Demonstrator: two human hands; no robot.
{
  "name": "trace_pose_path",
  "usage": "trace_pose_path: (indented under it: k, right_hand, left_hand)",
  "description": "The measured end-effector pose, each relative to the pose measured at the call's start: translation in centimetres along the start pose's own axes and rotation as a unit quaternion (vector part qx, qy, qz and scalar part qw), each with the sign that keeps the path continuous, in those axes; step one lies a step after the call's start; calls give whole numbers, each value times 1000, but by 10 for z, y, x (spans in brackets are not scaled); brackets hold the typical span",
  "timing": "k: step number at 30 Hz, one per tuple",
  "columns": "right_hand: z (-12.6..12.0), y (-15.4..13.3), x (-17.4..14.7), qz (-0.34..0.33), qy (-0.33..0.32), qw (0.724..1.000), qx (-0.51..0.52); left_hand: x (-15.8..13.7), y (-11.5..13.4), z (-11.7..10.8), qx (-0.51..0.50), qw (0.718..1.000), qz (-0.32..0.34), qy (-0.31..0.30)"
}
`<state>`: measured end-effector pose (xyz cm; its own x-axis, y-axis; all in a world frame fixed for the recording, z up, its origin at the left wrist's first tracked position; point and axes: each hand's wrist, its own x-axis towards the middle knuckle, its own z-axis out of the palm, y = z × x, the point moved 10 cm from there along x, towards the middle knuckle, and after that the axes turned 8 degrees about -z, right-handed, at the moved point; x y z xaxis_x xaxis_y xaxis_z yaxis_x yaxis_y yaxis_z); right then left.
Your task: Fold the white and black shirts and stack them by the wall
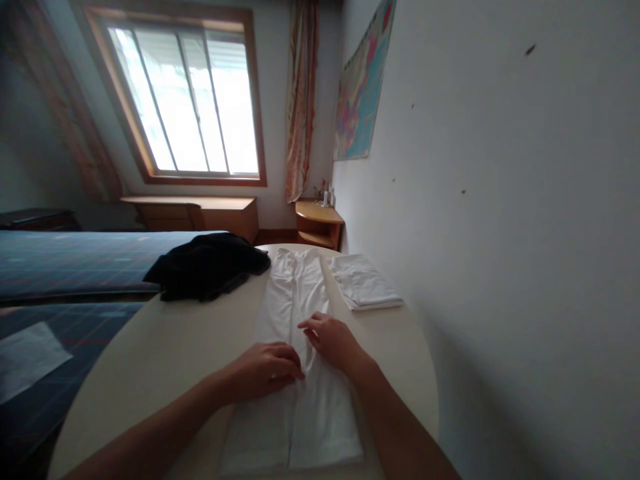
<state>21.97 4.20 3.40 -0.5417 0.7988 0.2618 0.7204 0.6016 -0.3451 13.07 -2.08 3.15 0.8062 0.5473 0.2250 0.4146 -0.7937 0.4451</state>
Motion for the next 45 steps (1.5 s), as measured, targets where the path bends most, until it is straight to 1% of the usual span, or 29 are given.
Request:
trace_pose_path:
  k: [3, 5, 8, 13, 16, 20, 22, 25, 27, 29, 33, 37, 41, 43, 45]
  right_hand:
    - [8, -7, 9, -38, -25, 997, -58]
    - [14, -8, 13, -42, -48, 994, -89]
    - [16, -6, 15, -36, -61, 990, -120]
    - [15, -4, 16, -26, -68, 985, -154]
    - [13, -3, 16, -21, -55, 985, -164]
    - [5, -5, 19, -14, 1, 988, -151]
    - [7, -8, 19, -23, 12, 990, -138]
    - [20, -13, 18, -50, -4, 994, -100]
    - [24, -12, 16, -56, 1, 996, -67]
    - [27, -7, 13, -50, 7, 998, -46]
    - [34, 3, 9, -28, -21, 999, -39]
    - [30, 3, 8, -15, -30, 999, -36]
    - [21, 1, 9, -12, -24, 999, -47]
    - [18, 1, 10, -4, -23, 998, -63]
    - [15, 3, 13, 6, -24, 997, -77]
  left_hand:
    - [-1, 2, 8, 62, 998, 24, -9]
    - [-1, 3, 13, 97, 995, 32, -13]
    - [-1, 5, 16, 132, 990, 41, -15]
    - [0, 12, 14, 155, 986, 55, -3]
    - [-1, 16, 9, 152, 986, 61, 9]
    - [-3, 23, 3, 134, 988, 77, 11]
    - [-4, 24, 1, 124, 989, 83, 8]
    - [-4, 24, 2, 109, 990, 88, 1]
    - [-4, 23, 4, 97, 992, 85, -2]
    - [-4, 22, 5, 82, 994, 78, -6]
    - [-5, 19, 4, 40, 998, 50, -19]
    - [-6, 17, 4, -36, 998, 29, -46]
    - [-8, 21, 5, -104, 991, 47, -69]
    - [-7, 22, 3, -110, 991, 53, -62]
    - [-5, 18, 0, -88, 995, 41, -38]
